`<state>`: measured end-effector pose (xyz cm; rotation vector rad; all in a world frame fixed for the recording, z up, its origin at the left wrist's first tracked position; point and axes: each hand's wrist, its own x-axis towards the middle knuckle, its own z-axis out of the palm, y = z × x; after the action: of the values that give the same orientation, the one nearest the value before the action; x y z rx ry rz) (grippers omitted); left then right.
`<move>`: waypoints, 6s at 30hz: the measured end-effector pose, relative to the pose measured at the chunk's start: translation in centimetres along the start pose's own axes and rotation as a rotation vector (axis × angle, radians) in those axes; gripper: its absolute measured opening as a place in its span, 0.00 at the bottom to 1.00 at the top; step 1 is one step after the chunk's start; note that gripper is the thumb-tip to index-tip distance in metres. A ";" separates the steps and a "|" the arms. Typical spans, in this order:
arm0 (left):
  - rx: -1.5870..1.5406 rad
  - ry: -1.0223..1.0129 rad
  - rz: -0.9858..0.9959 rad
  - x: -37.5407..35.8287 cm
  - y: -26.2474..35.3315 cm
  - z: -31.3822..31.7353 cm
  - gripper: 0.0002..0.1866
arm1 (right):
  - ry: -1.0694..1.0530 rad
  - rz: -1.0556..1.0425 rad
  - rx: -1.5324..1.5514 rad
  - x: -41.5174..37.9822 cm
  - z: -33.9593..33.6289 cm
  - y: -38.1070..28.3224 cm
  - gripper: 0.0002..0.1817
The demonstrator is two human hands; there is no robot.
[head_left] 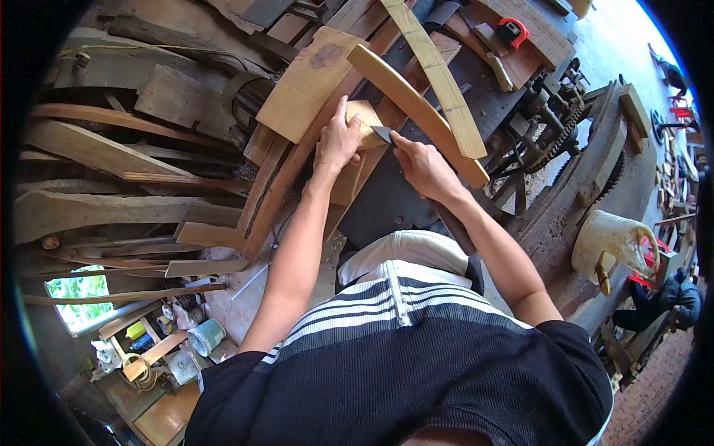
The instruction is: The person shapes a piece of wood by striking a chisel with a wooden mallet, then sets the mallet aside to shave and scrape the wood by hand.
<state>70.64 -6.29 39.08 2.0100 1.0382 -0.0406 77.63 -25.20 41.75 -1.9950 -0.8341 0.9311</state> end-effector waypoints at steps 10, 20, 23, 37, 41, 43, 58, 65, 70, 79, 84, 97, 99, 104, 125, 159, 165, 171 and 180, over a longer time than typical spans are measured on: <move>-0.060 -0.118 0.060 -1.0 -1.7 0.2 0.28 | -0.017 0.077 0.135 -2.8 -0.8 -0.5 0.23; -0.202 -0.214 -0.019 0.4 -2.3 -0.2 0.26 | 0.028 0.062 0.045 -2.7 -0.2 -1.2 0.22; -0.189 -0.181 0.000 0.1 -2.3 0.2 0.26 | 0.050 0.045 0.032 -3.2 0.1 -0.7 0.22; -0.081 -0.110 0.046 -1.2 -0.9 0.4 0.26 | 0.145 -0.043 -0.087 -2.1 0.7 0.3 0.19; -0.082 -0.110 0.007 -1.2 -0.9 0.6 0.25 | 0.063 0.147 0.051 0.4 0.5 -0.7 0.18; -0.072 -0.094 0.017 -1.0 -1.0 0.6 0.25 | 0.147 0.017 -0.072 -1.0 1.3 0.2 0.16; -0.046 -0.097 -0.015 -1.6 -0.5 0.6 0.25 | 0.161 -0.081 -0.252 0.5 1.2 1.3 0.21; -0.055 -0.083 -0.005 -1.7 -0.4 0.7 0.25 | 0.142 -0.126 -0.250 -2.5 0.8 0.7 0.17; -0.038 -0.084 -0.028 -1.8 0.0 0.6 0.25 | 0.207 -0.131 -0.290 1.1 1.8 2.0 0.13; -0.068 -0.085 0.007 -1.4 -0.7 0.7 0.26 | 0.154 -0.081 -0.211 1.7 0.9 1.2 0.19; -0.083 -0.073 0.073 -0.5 -1.6 1.1 0.26 | 0.138 -0.131 -0.250 -1.3 0.9 1.3 0.14; -0.059 -0.060 0.029 -1.6 -1.0 1.0 0.26 | 0.181 -0.124 -0.221 0.4 1.4 1.6 0.18; -0.048 -0.076 0.004 -1.6 -0.5 0.6 0.26 | 0.159 -0.081 -0.196 1.3 1.4 1.3 0.18; 0.000 -0.038 0.159 -0.1 -2.3 1.2 0.26 | 0.177 -0.103 -0.313 -0.8 1.5 0.8 0.18; -0.032 -0.140 -0.008 -2.0 0.3 0.0 0.26 | 0.100 -0.061 -0.343 0.1 -0.1 -0.4 0.19; 0.038 -0.029 0.075 -0.2 -2.5 2.1 0.28 | 0.165 -0.175 -0.383 4.5 0.9 1.9 0.18; 0.073 -0.012 0.095 -1.0 -1.5 1.8 0.28 | 0.097 -0.130 -0.395 4.4 0.1 1.1 0.18; 0.093 0.036 0.153 -0.4 -2.6 2.3 0.28 | 0.120 -0.172 -0.408 3.3 0.3 1.3 0.18; 0.029 0.024 0.082 0.1 -3.0 2.7 0.28 | 0.105 -0.153 -0.399 2.8 0.2 0.9 0.17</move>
<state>69.55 -7.21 35.30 2.0824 0.9740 0.0117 79.11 -23.32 40.04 -2.2538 -1.1651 0.5998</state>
